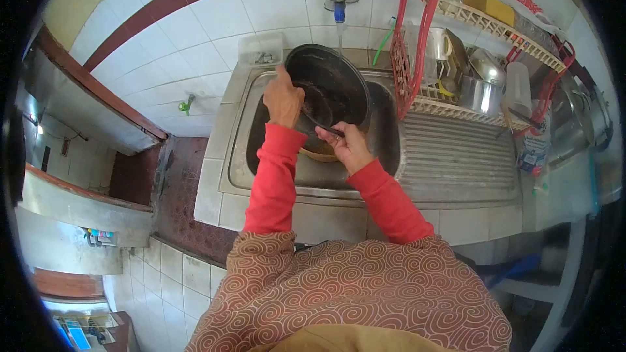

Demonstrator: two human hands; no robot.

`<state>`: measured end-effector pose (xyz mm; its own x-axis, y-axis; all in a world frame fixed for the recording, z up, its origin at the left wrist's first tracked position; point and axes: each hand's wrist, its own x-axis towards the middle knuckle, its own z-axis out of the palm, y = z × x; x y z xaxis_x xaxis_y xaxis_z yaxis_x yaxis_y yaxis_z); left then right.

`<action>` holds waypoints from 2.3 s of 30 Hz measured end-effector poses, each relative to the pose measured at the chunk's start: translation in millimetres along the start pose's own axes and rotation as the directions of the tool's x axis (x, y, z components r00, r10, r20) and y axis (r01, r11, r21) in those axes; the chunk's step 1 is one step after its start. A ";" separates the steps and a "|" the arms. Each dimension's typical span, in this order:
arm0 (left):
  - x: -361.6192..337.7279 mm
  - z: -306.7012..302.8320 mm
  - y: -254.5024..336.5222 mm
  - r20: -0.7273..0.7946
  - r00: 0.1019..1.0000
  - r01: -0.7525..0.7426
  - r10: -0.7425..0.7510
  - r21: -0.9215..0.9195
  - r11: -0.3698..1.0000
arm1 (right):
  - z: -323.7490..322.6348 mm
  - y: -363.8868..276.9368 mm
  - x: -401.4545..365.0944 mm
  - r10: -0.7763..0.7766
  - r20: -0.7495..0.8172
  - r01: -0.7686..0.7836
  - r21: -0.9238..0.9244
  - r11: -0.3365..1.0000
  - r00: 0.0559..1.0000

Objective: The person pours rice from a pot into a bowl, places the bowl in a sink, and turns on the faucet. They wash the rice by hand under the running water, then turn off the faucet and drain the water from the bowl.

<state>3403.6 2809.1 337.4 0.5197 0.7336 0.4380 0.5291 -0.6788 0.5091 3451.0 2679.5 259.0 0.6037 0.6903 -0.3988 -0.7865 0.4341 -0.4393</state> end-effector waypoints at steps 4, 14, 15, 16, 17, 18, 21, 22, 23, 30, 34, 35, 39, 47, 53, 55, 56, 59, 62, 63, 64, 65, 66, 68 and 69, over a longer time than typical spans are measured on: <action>24.6 18.6 -13.1 -0.069 0.992 -0.102 0.103 0.015 0.995 | -1.3 -12.0 -3.9 0.075 -0.088 -0.096 -0.265 0.959 0.993; 78.0 37.8 -30.5 0.038 0.983 -0.177 0.178 -0.026 0.984 | -36.6 -44.6 34.7 0.056 -0.070 -0.081 -0.428 0.900 0.996; 76.4 34.4 -28.5 0.052 0.983 -0.175 0.178 -0.050 0.983 | -33.8 -43.7 29.7 0.040 -0.073 -0.067 -0.421 0.905 0.997; 74.5 31.6 -26.3 0.066 0.982 -0.172 0.177 -0.073 0.982 | -30.4 -42.7 24.2 0.025 -0.076 -0.054 -0.414 0.909 0.997; 73.5 28.4 -24.2 0.079 0.981 -0.169 0.177 -0.094 0.981 | -27.6 -41.4 21.1 -0.001 -0.050 -0.018 -0.382 0.924 0.999; 66.2 20.9 -18.2 0.085 0.985 -0.141 0.149 -0.092 0.986 | -25.4 -38.8 18.1 -0.026 -0.025 0.016 -0.346 0.938 0.999; 24.5 2.6 6.5 0.117 0.992 -0.027 0.035 -0.077 0.997 | -8.0 -36.3 1.8 -0.084 0.018 0.086 -0.281 0.956 0.996; 9.4 0.5 12.0 0.137 0.990 0.033 -0.024 -0.062 0.998 | -5.1 -35.0 -2.5 -0.099 0.026 0.102 -0.267 0.958 0.995; 1.5 -0.8 13.4 0.153 0.985 0.094 -0.086 -0.047 0.994 | -7.6 -33.9 -2.6 -0.109 0.042 0.116 -0.268 0.956 0.993; 19.7 26.1 -20.4 0.264 0.962 0.121 -0.069 -0.184 0.976 | -12.4 -34.1 13.2 -0.087 0.089 0.112 -0.321 0.940 0.992; 42.8 40.9 -54.6 0.409 0.892 0.334 -0.193 -0.306 0.892 | 6.3 -49.0 -9.8 0.035 0.062 0.012 -0.631 0.776 0.997; 44.9 39.4 -60.9 0.439 0.875 0.386 -0.203 -0.380 0.841 | 9.9 -57.4 -14.9 0.067 0.018 -0.034 -0.714 0.700 0.998; 38.8 8.2 -64.3 0.562 0.786 0.577 -0.260 -0.514 0.635 | 13.5 -104.0 -19.1 0.003 0.046 0.040 -0.894 0.447 0.999; 9.4 -41.0 -95.9 0.581 0.756 0.636 -0.302 -0.542 0.549 | 93.2 -176.3 26.3 -0.351 0.564 0.515 -0.826 -0.230 0.747; -27.8 -90.8 -126.1 0.520 0.778 0.623 -0.352 -0.566 0.540 | 198.8 -168.1 31.0 -0.461 0.633 0.147 -0.672 -0.726 0.622; -43.3 -107.1 -132.3 0.496 0.774 0.628 -0.392 -0.528 0.572 | 201.9 -162.8 63.6 -0.413 0.759 0.229 -0.578 -0.783 0.503; -50.9 -115.5 -136.0 0.482 0.777 0.626 -0.405 -0.526 0.575 | 200.7 -159.0 77.8 -0.424 0.784 0.237 -0.565 -0.791 0.454; -71.4 -142.0 -139.1 0.419 0.782 0.622 -0.462 -0.573 0.534 | 201.6 -154.0 103.0 -0.440 0.815 0.245 -0.546 -0.801 0.378; -92.9 -155.4 -153.8 0.366 0.788 0.610 -0.495 -0.572 0.549 | 203.2 -159.0 98.6 -0.422 0.805 0.170 -0.525 -0.834 0.417; -99.4 -156.7 -157.1 0.356 0.792 0.604 -0.496 -0.571 0.556 | 200.6 -160.1 98.3 -0.403 0.812 0.165 -0.506 -0.847 0.422; -105.6 -157.9 -158.8 0.341 0.787 0.607 -0.514 -0.577 0.546 | 200.5 -162.6 100.3 -0.386 0.820 0.157 -0.486 -0.860 0.423; -111.8 -158.8 -159.0 0.323 0.783 0.606 -0.531 -0.587 0.536 | 201.8 -165.4 101.5 -0.367 0.830 0.150 -0.462 -0.874 0.419; -117.5 -159.8 -159.5 0.303 0.778 0.605 -0.551 -0.599 0.525 | 200.7 -170.8 107.3 -0.341 0.842 0.179 -0.445 -0.878 0.417; -126.2 -162.2 -162.7 0.250 0.810 0.564 -0.530 -0.577 0.590 | 203.4 -172.6 108.4 -0.300 0.841 0.215 -0.428 -0.878 0.450; -132.7 -163.1 -165.4 0.227 0.818 0.554 -0.528 -0.559 0.618 | 206.0 -171.1 99.5 -0.286 0.824 0.213 -0.431 -0.877 0.489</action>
<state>3137.8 2829.3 315.9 0.2979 0.9513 -0.0788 0.2397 0.0053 0.9708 3618.8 2793.1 460.3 0.4132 0.6906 0.5936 0.8744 -0.4830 -0.0468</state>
